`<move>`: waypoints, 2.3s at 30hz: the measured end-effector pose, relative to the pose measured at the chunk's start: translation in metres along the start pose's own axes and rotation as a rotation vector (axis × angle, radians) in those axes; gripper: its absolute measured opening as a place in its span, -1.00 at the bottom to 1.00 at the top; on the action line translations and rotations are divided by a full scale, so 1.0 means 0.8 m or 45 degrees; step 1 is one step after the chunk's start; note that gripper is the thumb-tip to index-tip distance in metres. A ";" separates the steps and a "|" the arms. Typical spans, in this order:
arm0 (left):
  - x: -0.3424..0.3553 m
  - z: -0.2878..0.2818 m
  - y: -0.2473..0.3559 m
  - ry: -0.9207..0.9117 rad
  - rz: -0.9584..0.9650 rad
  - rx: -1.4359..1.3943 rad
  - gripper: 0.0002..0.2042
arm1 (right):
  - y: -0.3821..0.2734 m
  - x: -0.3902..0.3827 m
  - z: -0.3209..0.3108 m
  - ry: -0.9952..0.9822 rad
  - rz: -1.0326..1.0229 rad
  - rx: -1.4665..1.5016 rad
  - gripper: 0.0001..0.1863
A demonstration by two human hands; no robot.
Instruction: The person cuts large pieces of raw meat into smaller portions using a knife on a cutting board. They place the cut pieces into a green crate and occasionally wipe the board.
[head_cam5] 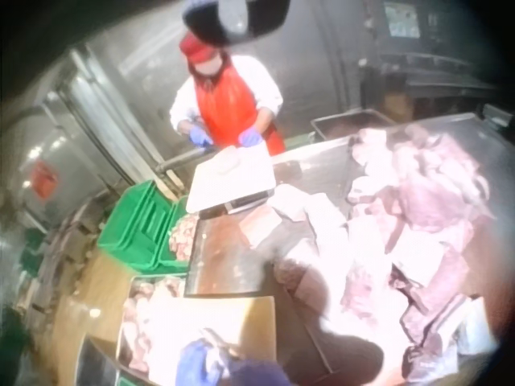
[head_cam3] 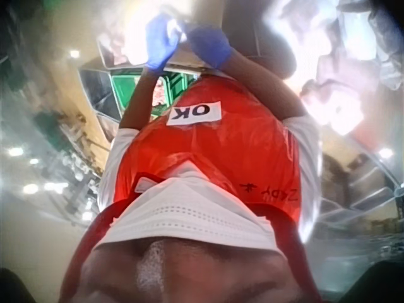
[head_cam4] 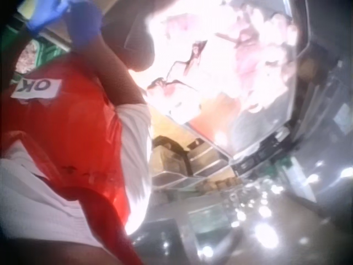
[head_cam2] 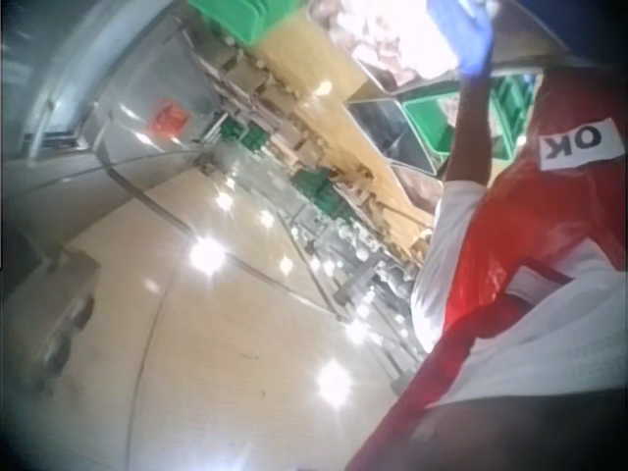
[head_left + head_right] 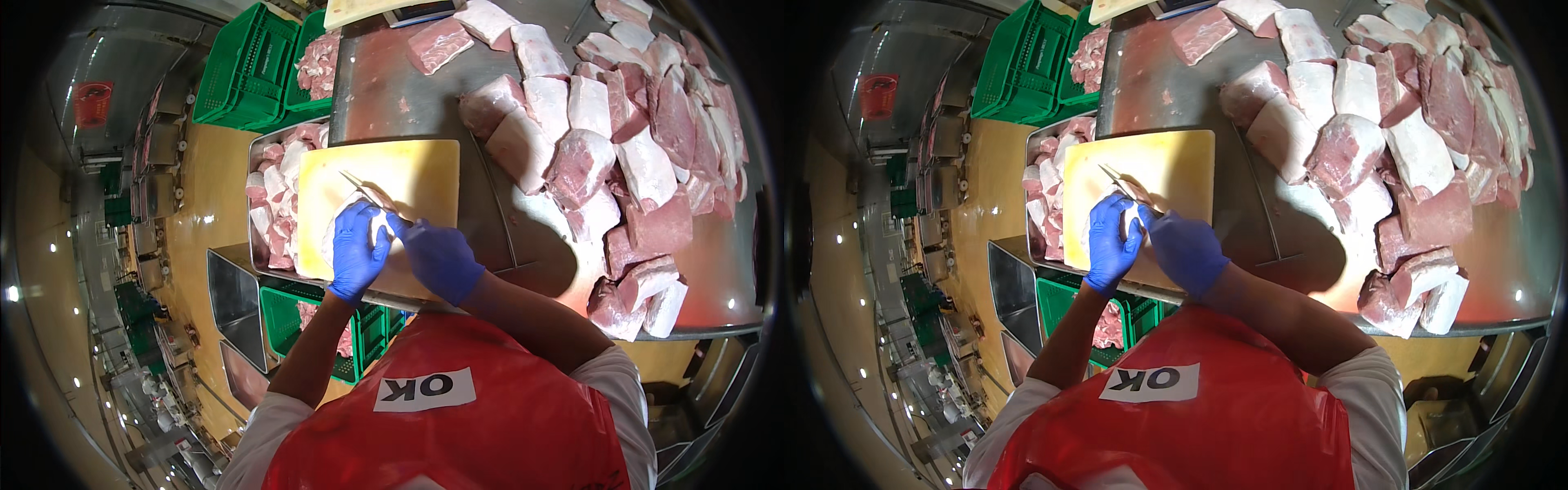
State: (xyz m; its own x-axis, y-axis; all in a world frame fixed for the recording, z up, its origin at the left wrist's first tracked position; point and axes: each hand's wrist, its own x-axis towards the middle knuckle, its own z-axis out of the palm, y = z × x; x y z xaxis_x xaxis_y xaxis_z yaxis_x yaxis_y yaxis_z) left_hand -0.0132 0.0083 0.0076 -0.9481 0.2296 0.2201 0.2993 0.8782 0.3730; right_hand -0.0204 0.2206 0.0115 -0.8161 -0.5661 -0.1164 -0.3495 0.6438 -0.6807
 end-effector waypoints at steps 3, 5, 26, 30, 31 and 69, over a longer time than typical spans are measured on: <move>0.000 0.002 0.001 0.025 0.000 0.006 -0.63 | -0.002 -0.049 -0.034 -0.110 0.051 0.008 -0.39; 0.000 -0.001 0.002 0.031 0.012 -0.005 -0.63 | -0.005 -0.066 -0.046 -0.100 0.043 0.062 -0.39; 0.002 -0.084 -0.039 -0.553 0.295 0.114 -0.20 | 0.039 -0.153 -0.060 0.069 0.158 0.490 -0.33; -0.015 -0.057 -0.004 -0.293 0.147 0.040 -0.24 | 0.029 -0.135 -0.053 0.110 0.042 0.068 -0.32; -0.022 -0.042 0.001 -0.213 0.093 0.038 -0.25 | 0.028 -0.129 -0.052 0.103 -0.007 0.006 -0.31; -0.015 0.004 0.011 0.063 0.021 0.168 -0.52 | 0.030 -0.027 -0.038 -0.145 -0.097 -0.173 -0.33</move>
State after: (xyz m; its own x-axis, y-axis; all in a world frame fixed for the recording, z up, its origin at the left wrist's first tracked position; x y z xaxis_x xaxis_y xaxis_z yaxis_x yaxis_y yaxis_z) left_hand 0.0004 0.0143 0.0053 -0.9356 0.2265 0.2709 0.2952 0.9227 0.2480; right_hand -0.0250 0.2639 0.0198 -0.7304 -0.6653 -0.1544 -0.4734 0.6561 -0.5877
